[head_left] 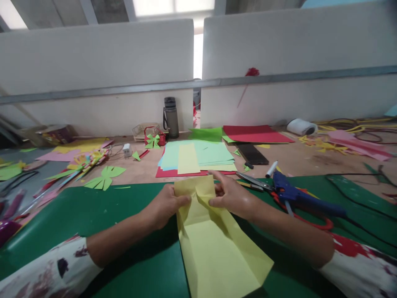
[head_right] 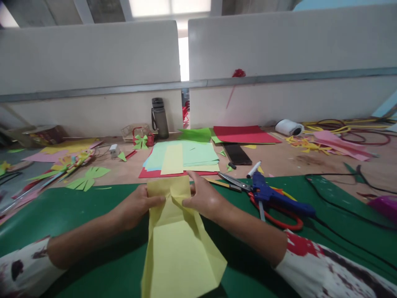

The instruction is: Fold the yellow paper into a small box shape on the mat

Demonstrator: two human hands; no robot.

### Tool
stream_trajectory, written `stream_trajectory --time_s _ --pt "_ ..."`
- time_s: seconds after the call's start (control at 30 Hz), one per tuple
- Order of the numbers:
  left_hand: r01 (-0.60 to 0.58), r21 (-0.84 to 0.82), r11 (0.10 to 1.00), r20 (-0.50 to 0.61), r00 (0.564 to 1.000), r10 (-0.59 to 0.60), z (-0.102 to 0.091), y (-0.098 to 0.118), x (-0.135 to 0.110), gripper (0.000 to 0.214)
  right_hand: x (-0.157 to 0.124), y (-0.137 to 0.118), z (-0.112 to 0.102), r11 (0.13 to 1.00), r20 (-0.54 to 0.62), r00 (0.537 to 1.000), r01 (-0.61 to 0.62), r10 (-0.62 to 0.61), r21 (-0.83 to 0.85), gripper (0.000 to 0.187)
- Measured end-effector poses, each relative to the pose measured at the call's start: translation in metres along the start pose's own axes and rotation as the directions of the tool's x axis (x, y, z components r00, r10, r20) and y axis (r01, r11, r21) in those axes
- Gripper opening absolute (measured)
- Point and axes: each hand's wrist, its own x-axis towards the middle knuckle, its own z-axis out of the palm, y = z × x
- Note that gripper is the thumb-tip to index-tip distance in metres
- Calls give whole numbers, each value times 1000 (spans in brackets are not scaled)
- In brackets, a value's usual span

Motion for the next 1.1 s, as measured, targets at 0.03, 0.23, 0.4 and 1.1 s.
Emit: stream_trajectory --time_s 0.03,0.23,0.4,1.1 --pt "0 4 1000 -5 1000 0 0 -1 0 35 1 0 -1 999 28 1000 -16 14 51 83" --pt "-3 14 1000 -9 1000 4 3 2 -2 32 -3 -4 -3 990 70 993 -98 91 105 34" --pt "26 26 999 -13 1000 -26 5 2 -4 33 -5 -4 1 985 7 997 -71 71 159 35" --pt "65 -8 998 -27 997 -65 7 7 -5 32 -10 -6 -1 992 -17 996 -83 85 98 28"
